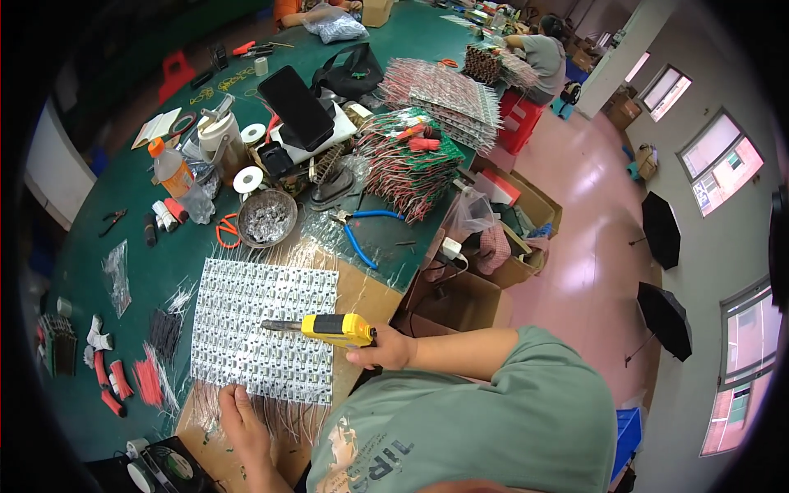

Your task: The person picks up wires from the table by hand, arranges them along the edge of an LED board, and solders the wires to the board using a soldering iron.

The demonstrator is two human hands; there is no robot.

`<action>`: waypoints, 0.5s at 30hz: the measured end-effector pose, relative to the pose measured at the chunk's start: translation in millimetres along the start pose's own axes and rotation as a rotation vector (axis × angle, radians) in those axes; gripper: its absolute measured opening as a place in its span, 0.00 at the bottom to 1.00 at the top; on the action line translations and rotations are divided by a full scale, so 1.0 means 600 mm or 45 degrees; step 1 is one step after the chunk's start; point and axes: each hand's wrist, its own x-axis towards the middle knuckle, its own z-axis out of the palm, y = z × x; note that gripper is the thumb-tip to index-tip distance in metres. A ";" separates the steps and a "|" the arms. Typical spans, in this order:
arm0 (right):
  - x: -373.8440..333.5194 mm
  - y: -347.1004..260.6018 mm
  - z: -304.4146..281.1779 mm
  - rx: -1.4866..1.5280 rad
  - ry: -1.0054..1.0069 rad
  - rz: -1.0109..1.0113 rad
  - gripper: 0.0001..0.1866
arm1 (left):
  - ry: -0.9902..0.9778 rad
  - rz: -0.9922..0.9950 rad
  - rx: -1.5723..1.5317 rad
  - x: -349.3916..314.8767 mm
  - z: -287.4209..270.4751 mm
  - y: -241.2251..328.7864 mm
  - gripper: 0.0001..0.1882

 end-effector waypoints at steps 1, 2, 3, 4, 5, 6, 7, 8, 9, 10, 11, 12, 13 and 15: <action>0.000 0.001 -0.001 -0.003 0.002 -0.008 0.21 | 0.001 0.008 -0.001 -0.002 0.001 0.004 0.12; 0.001 0.002 -0.002 0.005 0.004 -0.016 0.20 | 0.027 0.040 -0.004 -0.005 0.006 0.010 0.11; 0.002 0.002 -0.002 0.015 0.007 -0.025 0.20 | 0.052 0.071 -0.005 -0.007 0.007 0.016 0.11; 0.003 0.003 -0.002 0.015 0.009 -0.033 0.20 | 0.052 0.080 -0.004 -0.007 0.006 0.016 0.11; 0.004 0.004 -0.002 0.028 0.000 -0.052 0.20 | 0.060 0.093 -0.021 -0.006 0.008 0.014 0.11; 0.005 0.004 -0.002 0.041 -0.011 -0.068 0.19 | 0.069 0.105 -0.040 -0.007 0.009 0.011 0.11; 0.006 0.003 -0.002 0.039 -0.011 -0.075 0.19 | 0.070 0.112 -0.040 -0.006 0.010 0.009 0.11; 0.007 0.001 -0.001 0.042 0.002 -0.091 0.19 | 0.077 0.136 -0.071 -0.005 0.010 0.007 0.10; 0.007 0.001 0.000 0.046 0.017 -0.106 0.19 | 0.083 0.160 -0.102 -0.004 0.010 0.003 0.10; 0.007 0.002 0.002 0.044 0.017 -0.113 0.19 | 0.084 0.168 -0.102 -0.004 0.012 -0.002 0.10; 0.007 0.003 0.004 0.101 0.018 -0.112 0.20 | 0.108 0.230 -0.093 -0.004 0.015 -0.009 0.08; 0.008 0.003 0.004 0.158 0.018 -0.110 0.20 | 0.133 0.292 -0.084 -0.004 0.016 -0.010 0.08; 0.007 0.003 0.004 0.155 0.016 -0.115 0.20 | 0.136 0.297 -0.085 -0.004 0.016 -0.010 0.08; 0.002 0.005 0.003 0.089 0.062 -0.113 0.20 | 0.112 0.219 -0.171 -0.007 0.017 -0.005 0.08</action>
